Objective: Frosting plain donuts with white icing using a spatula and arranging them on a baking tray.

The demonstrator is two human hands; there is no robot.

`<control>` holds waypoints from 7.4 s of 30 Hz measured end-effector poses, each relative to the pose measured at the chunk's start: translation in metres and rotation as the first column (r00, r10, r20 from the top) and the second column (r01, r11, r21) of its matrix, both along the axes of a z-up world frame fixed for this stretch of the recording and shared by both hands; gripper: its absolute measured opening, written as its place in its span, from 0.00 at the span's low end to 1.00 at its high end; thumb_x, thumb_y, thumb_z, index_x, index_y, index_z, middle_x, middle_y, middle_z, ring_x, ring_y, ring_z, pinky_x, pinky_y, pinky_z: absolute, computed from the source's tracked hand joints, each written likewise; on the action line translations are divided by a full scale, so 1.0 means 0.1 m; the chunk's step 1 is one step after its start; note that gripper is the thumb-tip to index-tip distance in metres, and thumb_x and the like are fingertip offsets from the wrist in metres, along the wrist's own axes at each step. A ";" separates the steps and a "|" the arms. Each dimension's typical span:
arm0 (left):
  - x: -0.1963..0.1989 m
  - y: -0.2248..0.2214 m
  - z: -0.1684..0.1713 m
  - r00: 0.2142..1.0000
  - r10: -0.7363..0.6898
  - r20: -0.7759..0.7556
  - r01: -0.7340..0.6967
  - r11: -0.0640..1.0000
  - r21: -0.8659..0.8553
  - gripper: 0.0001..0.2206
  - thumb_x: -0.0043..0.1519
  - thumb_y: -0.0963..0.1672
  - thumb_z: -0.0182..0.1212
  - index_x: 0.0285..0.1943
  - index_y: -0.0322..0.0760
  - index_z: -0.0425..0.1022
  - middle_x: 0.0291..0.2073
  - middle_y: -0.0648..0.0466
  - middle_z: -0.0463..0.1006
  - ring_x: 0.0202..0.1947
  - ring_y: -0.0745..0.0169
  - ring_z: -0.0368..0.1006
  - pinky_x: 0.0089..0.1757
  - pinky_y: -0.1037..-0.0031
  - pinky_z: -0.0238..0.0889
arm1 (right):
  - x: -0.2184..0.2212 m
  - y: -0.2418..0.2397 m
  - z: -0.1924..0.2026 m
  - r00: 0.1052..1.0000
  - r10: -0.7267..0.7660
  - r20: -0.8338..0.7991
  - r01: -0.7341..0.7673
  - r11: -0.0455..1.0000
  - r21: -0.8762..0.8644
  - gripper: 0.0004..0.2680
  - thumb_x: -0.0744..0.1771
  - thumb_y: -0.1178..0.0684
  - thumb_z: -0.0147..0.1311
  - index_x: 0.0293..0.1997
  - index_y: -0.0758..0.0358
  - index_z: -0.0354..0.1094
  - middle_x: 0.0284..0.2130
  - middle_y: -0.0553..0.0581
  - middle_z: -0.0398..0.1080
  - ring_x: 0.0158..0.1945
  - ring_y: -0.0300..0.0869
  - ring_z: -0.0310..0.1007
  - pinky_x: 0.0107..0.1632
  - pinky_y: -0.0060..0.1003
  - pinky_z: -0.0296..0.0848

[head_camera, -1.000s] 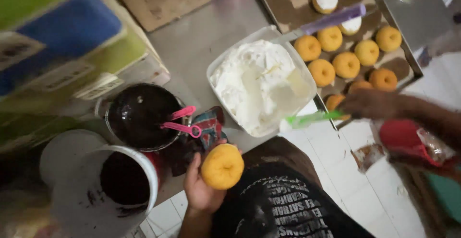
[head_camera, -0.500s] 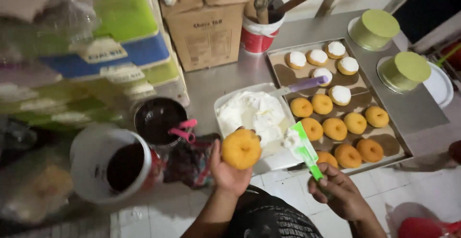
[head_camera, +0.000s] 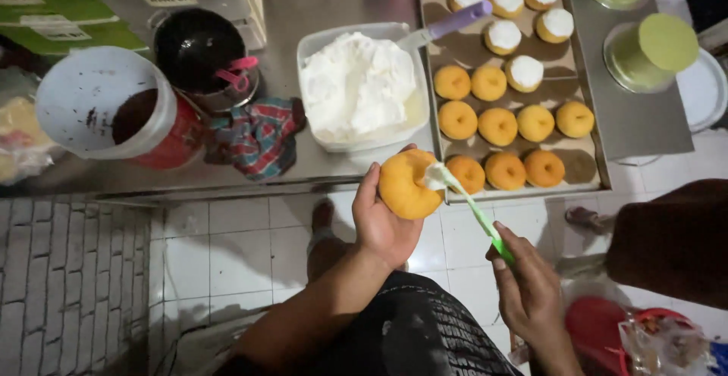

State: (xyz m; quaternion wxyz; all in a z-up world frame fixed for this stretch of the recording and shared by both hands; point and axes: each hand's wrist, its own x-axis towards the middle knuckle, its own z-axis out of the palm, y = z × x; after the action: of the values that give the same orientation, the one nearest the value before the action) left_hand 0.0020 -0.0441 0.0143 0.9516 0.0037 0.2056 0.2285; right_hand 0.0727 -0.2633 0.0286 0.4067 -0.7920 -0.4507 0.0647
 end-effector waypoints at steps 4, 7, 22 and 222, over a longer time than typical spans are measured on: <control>0.00 -0.13 0.08 0.999 -0.033 -0.039 0.032 0.999 -0.007 0.26 0.66 0.55 0.45 0.65 0.38 0.71 0.56 0.45 0.75 0.55 0.49 0.70 0.52 0.56 0.63 | -0.06 -0.20 -0.18 0.983 -0.040 0.181 0.060 0.993 -0.103 0.20 0.69 0.59 0.52 0.72 0.59 0.59 0.36 0.55 0.68 0.33 0.41 0.66 0.38 0.35 0.68; 0.00 -0.13 0.03 0.998 -0.046 -0.048 0.046 0.999 -0.001 0.26 0.67 0.57 0.45 0.63 0.40 0.73 0.55 0.45 0.76 0.55 0.51 0.71 0.51 0.61 0.62 | -0.21 -0.09 -0.25 0.932 -0.048 0.358 0.112 0.981 -0.160 0.20 0.70 0.59 0.51 0.73 0.56 0.58 0.46 0.61 0.70 0.41 0.52 0.72 0.43 0.45 0.72; -0.78 2.10 -0.41 0.835 -0.311 0.453 0.384 0.920 -0.076 0.29 0.59 0.50 0.58 0.69 0.36 0.69 0.65 0.39 0.69 0.63 0.41 0.67 0.59 0.56 0.64 | -1.77 1.91 -0.13 0.957 -0.255 0.137 0.249 0.967 0.062 0.13 0.68 0.59 0.50 0.60 0.67 0.66 0.48 0.64 0.73 0.46 0.48 0.78 0.52 0.33 0.73; -1.49 2.70 0.20 0.854 -0.299 0.426 0.330 0.944 0.003 0.48 0.61 0.67 0.34 0.80 0.30 0.48 0.79 0.43 0.49 0.78 0.48 0.44 0.72 0.57 0.35 | -1.17 2.30 -0.20 0.900 -0.261 0.349 0.281 0.960 -0.009 0.14 0.69 0.62 0.57 0.61 0.51 0.71 0.50 0.59 0.77 0.45 0.47 0.77 0.45 0.39 0.77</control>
State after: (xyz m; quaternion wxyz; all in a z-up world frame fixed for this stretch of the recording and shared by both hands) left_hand -0.1467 0.2261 0.0348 0.9973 -0.0457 0.0001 0.0578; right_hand -0.0447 -0.0331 0.0089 0.3031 -0.8576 -0.3980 -0.1188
